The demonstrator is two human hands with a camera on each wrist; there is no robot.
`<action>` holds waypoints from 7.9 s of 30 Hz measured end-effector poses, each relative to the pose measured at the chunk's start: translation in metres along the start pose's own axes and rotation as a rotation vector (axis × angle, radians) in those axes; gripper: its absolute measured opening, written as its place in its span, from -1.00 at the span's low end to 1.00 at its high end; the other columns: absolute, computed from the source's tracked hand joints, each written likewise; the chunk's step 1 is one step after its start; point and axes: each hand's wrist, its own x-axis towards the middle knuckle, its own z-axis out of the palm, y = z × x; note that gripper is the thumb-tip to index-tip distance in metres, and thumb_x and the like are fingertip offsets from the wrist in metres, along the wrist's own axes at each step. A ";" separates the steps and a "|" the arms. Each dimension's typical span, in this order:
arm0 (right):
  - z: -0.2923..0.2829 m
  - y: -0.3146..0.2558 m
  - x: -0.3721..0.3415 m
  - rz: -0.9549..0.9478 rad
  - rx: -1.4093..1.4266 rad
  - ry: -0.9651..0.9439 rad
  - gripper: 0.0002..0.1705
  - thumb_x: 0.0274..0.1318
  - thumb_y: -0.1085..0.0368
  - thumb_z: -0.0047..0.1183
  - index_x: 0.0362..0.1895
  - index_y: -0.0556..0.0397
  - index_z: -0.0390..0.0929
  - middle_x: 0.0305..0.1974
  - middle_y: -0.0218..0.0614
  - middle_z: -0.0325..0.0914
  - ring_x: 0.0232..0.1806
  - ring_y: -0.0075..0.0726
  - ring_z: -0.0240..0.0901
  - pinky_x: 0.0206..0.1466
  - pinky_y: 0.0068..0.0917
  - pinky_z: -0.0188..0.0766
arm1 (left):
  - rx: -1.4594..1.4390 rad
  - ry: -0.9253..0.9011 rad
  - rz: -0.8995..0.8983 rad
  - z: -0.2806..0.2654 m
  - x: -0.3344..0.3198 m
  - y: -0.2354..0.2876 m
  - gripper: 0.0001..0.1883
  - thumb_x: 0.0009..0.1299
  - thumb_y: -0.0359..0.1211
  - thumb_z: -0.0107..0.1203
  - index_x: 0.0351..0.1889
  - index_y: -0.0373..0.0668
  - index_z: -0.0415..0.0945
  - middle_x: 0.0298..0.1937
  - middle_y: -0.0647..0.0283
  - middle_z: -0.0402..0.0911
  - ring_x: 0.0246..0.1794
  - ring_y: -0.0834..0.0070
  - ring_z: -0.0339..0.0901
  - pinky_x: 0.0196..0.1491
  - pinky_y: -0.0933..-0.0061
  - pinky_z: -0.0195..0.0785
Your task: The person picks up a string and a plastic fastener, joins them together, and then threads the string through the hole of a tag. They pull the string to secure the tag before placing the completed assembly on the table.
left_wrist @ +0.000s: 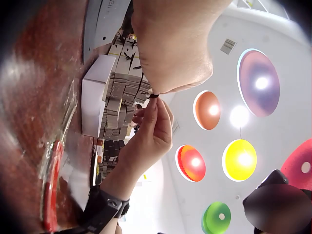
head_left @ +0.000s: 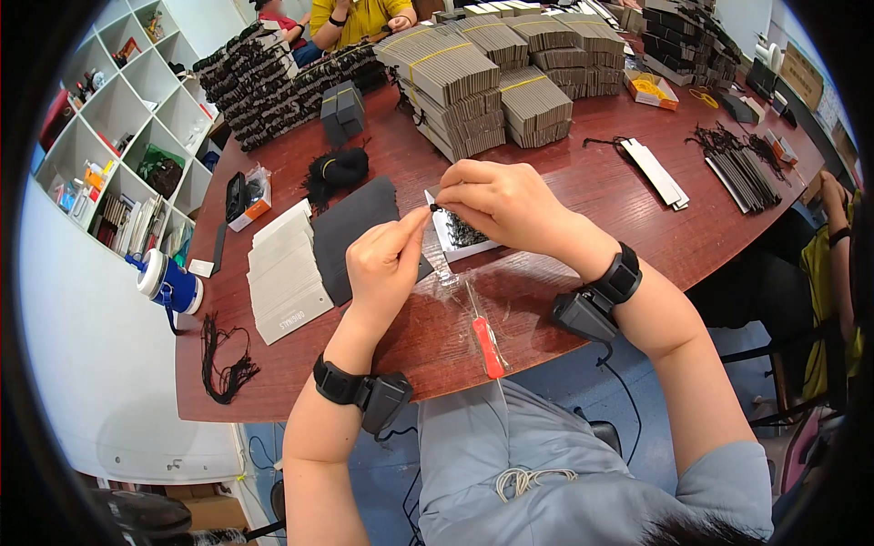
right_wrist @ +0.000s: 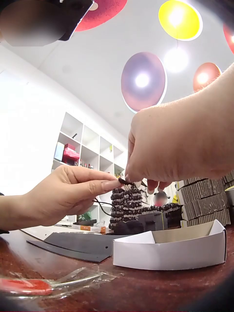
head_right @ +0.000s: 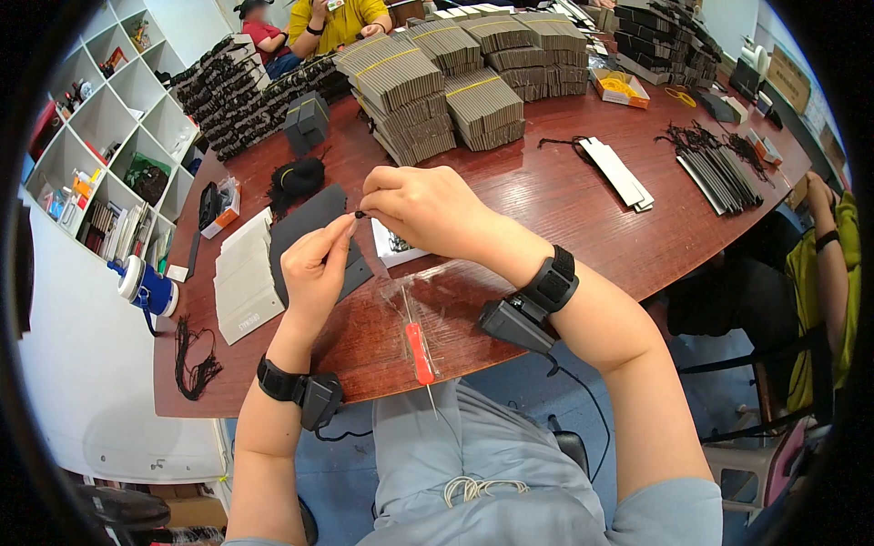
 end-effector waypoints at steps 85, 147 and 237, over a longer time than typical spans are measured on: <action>0.006 0.011 -0.004 0.591 0.761 -0.160 -0.84 -0.20 0.35 0.14 -0.42 0.11 0.55 -0.53 -0.40 0.50 -0.50 -0.68 0.35 -0.41 -0.71 0.30 | -0.540 -0.101 -0.486 0.005 -0.002 -0.003 -0.83 0.27 -0.38 -0.07 -0.29 -0.27 0.48 -0.57 0.47 0.47 -0.78 0.91 0.07 -0.74 0.85 -0.14; 0.021 0.014 -0.007 0.665 0.828 -0.269 -0.70 0.02 0.15 -0.03 -0.35 0.14 0.52 -0.56 -0.45 0.47 -0.52 -0.70 0.25 -0.41 -0.71 0.20 | -0.498 -0.066 -0.585 -0.009 0.009 -0.010 -0.85 0.21 -0.41 0.01 -0.31 -0.25 0.50 -0.51 0.42 0.48 -0.61 0.82 0.26 -0.58 0.81 0.09; 0.018 0.055 -0.021 0.857 0.783 0.196 -0.73 -0.01 0.18 -0.04 -0.50 0.12 0.57 -0.68 -0.45 0.42 -0.60 -0.67 0.21 -0.51 -0.63 0.18 | 0.179 -0.710 -0.398 -0.076 -0.029 -0.006 -0.60 -0.13 -0.39 0.21 -0.24 -0.18 0.48 -0.28 0.17 0.45 -0.25 0.34 0.43 -0.21 0.47 0.30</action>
